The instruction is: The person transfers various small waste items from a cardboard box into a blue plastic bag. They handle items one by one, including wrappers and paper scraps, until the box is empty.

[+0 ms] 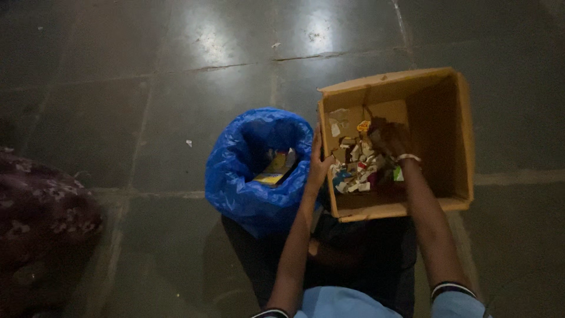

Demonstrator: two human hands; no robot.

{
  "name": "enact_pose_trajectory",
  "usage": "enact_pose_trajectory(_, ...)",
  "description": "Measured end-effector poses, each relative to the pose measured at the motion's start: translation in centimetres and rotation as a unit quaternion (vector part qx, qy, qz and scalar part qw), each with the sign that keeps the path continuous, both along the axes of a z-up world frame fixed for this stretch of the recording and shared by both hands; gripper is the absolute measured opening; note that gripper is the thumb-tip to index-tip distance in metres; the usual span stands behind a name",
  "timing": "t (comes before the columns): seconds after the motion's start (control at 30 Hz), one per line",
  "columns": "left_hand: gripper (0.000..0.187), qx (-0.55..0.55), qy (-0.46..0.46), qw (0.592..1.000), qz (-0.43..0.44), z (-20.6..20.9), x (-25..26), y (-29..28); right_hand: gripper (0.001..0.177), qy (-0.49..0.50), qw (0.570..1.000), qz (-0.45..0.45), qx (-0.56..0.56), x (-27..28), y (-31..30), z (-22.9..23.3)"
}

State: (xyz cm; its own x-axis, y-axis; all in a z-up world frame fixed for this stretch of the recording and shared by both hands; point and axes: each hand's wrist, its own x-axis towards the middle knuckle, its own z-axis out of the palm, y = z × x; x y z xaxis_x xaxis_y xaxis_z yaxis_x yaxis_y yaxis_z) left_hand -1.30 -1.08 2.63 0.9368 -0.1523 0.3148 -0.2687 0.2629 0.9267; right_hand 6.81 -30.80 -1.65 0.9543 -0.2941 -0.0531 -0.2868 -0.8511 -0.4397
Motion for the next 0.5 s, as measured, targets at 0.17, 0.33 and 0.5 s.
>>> enact_pose_trajectory(0.17,0.101,0.012,-0.030,0.999,0.014,0.1,-0.6,0.2,0.019,-0.123,0.985,-0.077,0.089,-1.9,-1.3,4.3)
enact_pose_trajectory(0.33,0.098,0.037,-0.027,0.998,0.034,-1.0,-0.5,0.3,0.018,-0.280,0.917,-0.047,0.279,-5.2,3.9,11.6)
enact_pose_trajectory(0.5,0.092,0.015,0.063,0.998,0.009,-4.7,0.3,-0.1,0.023,-0.273,0.805,0.167,0.500,-9.0,18.1,14.4)
